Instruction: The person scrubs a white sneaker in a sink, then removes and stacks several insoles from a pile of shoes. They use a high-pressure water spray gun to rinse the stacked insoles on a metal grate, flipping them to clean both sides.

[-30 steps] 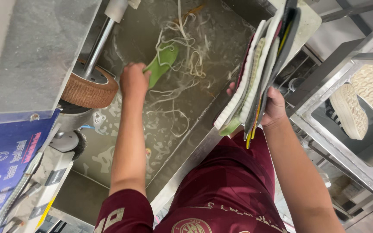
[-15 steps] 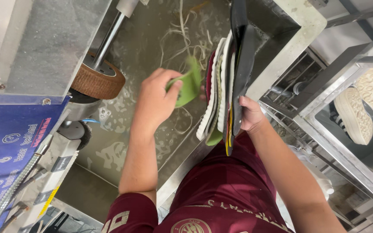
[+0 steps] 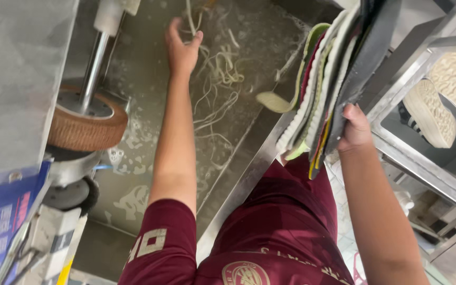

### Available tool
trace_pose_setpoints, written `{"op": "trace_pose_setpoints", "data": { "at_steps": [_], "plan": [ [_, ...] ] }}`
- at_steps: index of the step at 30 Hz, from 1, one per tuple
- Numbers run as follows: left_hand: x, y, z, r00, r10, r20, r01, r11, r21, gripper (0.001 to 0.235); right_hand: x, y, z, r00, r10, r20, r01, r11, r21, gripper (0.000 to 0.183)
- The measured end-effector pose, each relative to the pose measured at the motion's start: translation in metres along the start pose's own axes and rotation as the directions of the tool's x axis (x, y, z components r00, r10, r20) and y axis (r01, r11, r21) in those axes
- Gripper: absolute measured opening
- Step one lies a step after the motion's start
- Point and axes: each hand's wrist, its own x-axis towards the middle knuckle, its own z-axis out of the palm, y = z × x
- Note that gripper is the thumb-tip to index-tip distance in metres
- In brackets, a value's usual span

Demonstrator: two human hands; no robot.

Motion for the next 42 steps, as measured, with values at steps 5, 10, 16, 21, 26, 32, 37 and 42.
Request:
{"op": "trace_pose_setpoints", "data": {
  "at_steps": [5, 10, 16, 21, 26, 32, 37, 42],
  "plan": [
    [0.053, -0.031, 0.043, 0.999, -0.035, 0.023, 0.031, 0.987, 0.155, 0.118, -0.014, -0.028, 0.004, 0.990, 0.016, -0.140, -0.016, 1.000, -0.003, 0.065],
    [0.040, -0.005, 0.084, 0.925, -0.017, 0.379, -0.162, 0.886, 0.435, 0.138, -0.011, -0.030, 0.002, 0.970, 0.006, -0.243, -0.026, 0.997, -0.079, 0.065],
    [-0.052, 0.016, 0.080, 0.773, -0.081, 0.630, -0.405, 0.701, 0.587, 0.139, -0.002, -0.019, 0.016, 0.976, -0.002, -0.217, -0.031, 0.988, -0.150, 0.071],
    [-0.107, -0.008, 0.090, 0.728, -0.068, 0.682, -0.541, 0.554, 0.633, 0.104, -0.006, -0.014, 0.011, 0.985, 0.026, -0.172, -0.050, 0.990, -0.132, 0.070],
    [-0.114, -0.004, 0.135, 0.765, -0.022, 0.643, -0.411, 0.752, 0.515, 0.098, -0.004, -0.012, 0.004, 0.983, 0.026, -0.180, -0.049, 0.991, -0.124, 0.068],
    [-0.117, -0.015, 0.158, 0.819, 0.256, 0.513, -0.376, 0.915, 0.143, 0.052, -0.005, -0.012, 0.007, 0.983, 0.026, -0.180, -0.050, 0.990, -0.133, 0.071],
    [-0.154, -0.024, 0.063, 0.958, 0.204, 0.200, -0.197, 0.979, -0.054, 0.036, -0.003, -0.014, 0.007, 0.990, 0.037, -0.134, -0.053, 0.991, -0.119, 0.073],
    [-0.261, -0.080, -0.042, 0.994, 0.089, -0.060, -0.078, 0.982, 0.171, 0.036, 0.002, -0.018, 0.004, 0.996, 0.064, -0.058, -0.071, 0.990, -0.124, 0.076]
  ]
}}
